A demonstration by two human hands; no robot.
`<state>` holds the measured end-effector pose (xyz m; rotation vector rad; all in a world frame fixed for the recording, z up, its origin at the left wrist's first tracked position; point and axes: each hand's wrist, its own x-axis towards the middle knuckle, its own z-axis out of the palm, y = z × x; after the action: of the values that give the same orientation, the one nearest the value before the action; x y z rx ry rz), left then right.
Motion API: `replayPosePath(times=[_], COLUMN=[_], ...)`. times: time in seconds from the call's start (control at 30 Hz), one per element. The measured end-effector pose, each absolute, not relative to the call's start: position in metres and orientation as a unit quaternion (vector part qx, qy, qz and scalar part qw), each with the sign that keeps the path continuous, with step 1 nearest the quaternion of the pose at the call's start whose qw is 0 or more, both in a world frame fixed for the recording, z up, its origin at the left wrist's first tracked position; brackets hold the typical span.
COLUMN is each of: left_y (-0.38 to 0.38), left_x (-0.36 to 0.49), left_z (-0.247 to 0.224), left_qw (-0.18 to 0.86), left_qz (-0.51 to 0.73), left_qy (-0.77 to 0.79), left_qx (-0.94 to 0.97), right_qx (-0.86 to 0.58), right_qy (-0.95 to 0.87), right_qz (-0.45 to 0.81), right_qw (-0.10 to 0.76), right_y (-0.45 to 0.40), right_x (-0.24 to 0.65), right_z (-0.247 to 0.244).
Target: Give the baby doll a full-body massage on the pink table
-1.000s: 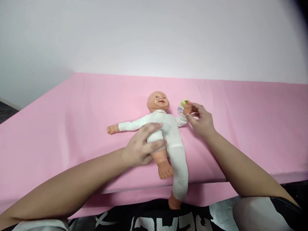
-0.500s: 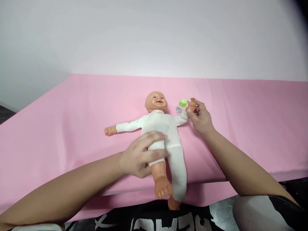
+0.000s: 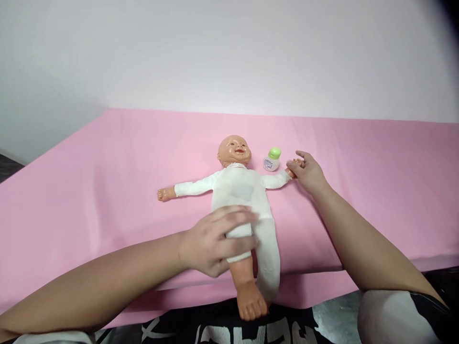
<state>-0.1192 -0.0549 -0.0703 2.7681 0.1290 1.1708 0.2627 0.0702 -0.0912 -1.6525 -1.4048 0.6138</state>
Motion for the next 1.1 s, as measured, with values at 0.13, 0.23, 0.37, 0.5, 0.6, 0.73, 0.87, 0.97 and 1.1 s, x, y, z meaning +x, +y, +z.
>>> replayPosePath(times=[0.13,0.23,0.37,0.5,0.6,0.73,0.87,0.97,1.1], left_y=[-0.033,-0.017,-0.004,-0.002,-0.009,-0.03,-0.056,-0.067,-0.068], left_x=[-0.129,-0.133,-0.134,-0.134,-0.132,-0.126,-0.117,-0.11,-0.108], left_z=[-0.069,-0.071,-0.076,-0.078,-0.074,-0.068,-0.07,-0.077,-0.081], left_qw=[0.076,0.131,0.188,0.187,0.135,0.056,0.064,0.06,0.053], left_qz=[0.435,0.442,0.439,0.439,0.45,0.452,0.395,0.353,0.334], left_qy=[0.148,0.213,0.246,0.244,0.215,0.117,0.021,-0.001,0.002], left_qx=[0.885,0.861,0.844,0.844,0.856,0.883,0.916,0.934,0.941], right_qx=[-0.54,-0.496,-0.464,-0.427,-0.446,-0.52,-0.59,-0.685,-0.736], right_qy=[-0.604,-0.669,-0.801,-0.853,-0.843,-0.746,-0.627,-0.588,-0.573], right_qz=[0.256,0.217,0.138,0.103,0.102,0.14,0.192,0.192,0.214], right_qw=[0.527,0.509,0.351,0.282,0.284,0.393,0.471,0.384,0.292], right_y=[0.053,0.035,0.018,0.015,0.019,0.03,0.048,0.058,0.065], right_x=[0.232,0.204,0.178,0.171,0.177,0.198,0.231,0.254,0.27], right_z=[-0.089,-0.086,-0.079,-0.071,-0.071,-0.077,-0.08,-0.08,-0.084])
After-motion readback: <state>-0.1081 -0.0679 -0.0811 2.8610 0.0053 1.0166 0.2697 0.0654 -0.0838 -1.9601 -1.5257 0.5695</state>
